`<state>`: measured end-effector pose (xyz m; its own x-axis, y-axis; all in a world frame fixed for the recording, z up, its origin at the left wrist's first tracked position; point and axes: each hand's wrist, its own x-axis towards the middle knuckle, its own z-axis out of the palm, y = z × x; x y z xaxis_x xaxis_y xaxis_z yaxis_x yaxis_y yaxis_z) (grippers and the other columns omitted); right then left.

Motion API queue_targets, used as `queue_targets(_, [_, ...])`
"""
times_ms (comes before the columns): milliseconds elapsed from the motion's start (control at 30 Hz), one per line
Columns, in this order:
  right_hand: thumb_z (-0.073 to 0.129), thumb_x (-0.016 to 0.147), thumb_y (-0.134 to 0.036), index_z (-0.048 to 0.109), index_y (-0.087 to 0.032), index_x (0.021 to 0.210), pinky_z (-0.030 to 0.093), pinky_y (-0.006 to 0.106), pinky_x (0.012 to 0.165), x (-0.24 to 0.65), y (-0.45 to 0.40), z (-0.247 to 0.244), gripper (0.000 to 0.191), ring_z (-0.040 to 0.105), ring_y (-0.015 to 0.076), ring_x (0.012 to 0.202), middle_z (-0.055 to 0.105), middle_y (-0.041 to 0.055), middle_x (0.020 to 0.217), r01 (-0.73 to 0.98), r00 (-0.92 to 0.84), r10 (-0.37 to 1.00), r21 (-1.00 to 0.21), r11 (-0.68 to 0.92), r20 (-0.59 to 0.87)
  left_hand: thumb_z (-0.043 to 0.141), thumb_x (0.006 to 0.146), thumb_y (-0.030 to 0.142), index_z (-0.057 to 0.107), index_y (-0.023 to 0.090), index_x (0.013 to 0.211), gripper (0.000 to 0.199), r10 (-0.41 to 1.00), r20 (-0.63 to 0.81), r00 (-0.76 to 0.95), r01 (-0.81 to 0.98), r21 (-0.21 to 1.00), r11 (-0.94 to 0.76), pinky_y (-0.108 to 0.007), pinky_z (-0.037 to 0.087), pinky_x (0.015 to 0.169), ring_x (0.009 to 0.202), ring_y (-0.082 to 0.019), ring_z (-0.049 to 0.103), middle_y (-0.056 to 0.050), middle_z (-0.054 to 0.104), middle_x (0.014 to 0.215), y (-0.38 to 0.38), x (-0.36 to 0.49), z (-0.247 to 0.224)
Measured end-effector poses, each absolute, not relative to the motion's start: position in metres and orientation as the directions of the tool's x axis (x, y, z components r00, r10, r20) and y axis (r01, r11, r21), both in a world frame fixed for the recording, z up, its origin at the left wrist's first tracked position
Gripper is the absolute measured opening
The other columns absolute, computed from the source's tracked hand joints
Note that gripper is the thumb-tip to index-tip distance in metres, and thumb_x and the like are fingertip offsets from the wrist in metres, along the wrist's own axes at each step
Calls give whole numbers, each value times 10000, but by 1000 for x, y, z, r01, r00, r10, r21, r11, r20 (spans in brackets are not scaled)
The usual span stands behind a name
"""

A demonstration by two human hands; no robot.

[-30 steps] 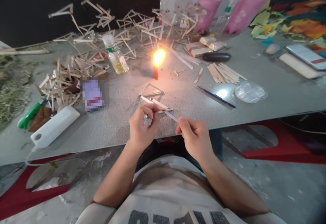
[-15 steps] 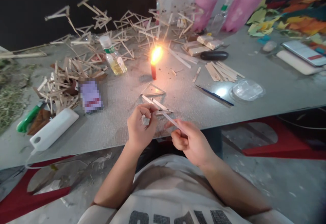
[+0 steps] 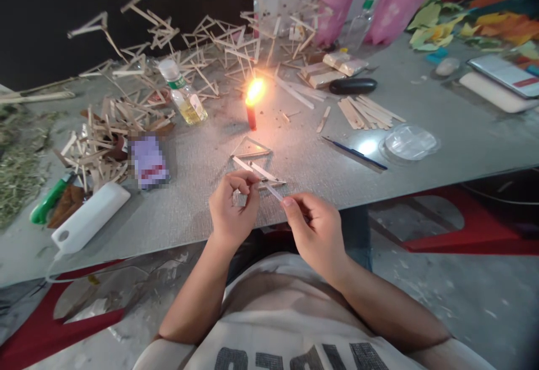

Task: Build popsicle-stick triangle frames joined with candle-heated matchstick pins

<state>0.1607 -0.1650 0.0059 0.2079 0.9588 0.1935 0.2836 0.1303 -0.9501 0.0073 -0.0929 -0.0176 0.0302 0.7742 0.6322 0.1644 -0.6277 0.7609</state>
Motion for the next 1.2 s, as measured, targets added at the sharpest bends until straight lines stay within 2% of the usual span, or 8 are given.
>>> queue_targets(100, [551,1038,-434,645,-182,768,341,241,490,161,-165,5,381,433,81,471,476,-54,519,290,204,962,-950,116,180,646,911,45,458,219,834,268,771,637,28,167,757,-632,-306,575,792,869,-141,700,-35,722,951,-93,8,-18])
queue_targets(267, [552,1036,-474,664,-178,777,330,239,475,161,-164,3,408,429,81,460,473,-52,511,210,190,975,-974,79,120,647,912,39,465,218,836,266,769,639,23,169,756,-633,-305,576,799,874,-140,704,-33,726,950,-93,9,-18])
queue_targets(567, [590,982,-604,631,-173,719,230,232,429,160,-159,6,506,346,60,400,409,-70,441,-117,157,984,-991,-68,-86,650,907,42,469,221,837,264,764,645,23,184,748,-638,-318,593,814,871,-142,710,-37,732,958,-94,9,-18])
queue_targets(700, [640,938,-625,636,-175,712,209,229,424,160,-156,4,503,318,52,386,401,-76,429,-250,121,979,-959,-131,-165,651,904,48,468,221,832,262,770,638,17,185,755,-630,-326,596,817,876,-149,714,-39,735,957,-94,9,-18])
queue_targets(867, [651,928,-610,667,-181,800,197,227,412,160,-155,-6,448,273,56,382,394,-86,428,-395,37,971,-896,-204,-237,648,904,55,462,223,834,260,771,636,18,184,756,-628,-324,593,816,875,-150,719,-41,740,965,-94,10,-18])
queue_targets(1000, [618,929,-676,623,-212,894,202,221,416,159,-156,-7,465,268,67,414,376,-100,482,-382,41,988,-916,-124,-151,644,910,62,458,223,830,259,768,640,21,187,752,-632,-318,593,813,875,-149,720,-39,737,953,-94,10,-17])
queue_targets(1133, [715,903,-580,562,-225,864,203,221,417,158,-158,-2,388,257,66,434,350,-116,513,-275,112,989,-959,-65,-99,651,917,81,460,224,827,254,770,638,10,191,754,-628,-326,596,798,860,-152,714,-41,735,944,-94,10,-16])
queue_targets(1200, [695,921,-567,576,-216,833,210,228,418,158,-157,-2,381,278,70,443,360,-106,514,-222,146,986,-974,-50,-83,650,922,92,461,224,829,249,771,637,7,196,755,-626,-331,600,796,859,-155,715,-44,736,946,-94,10,-17])
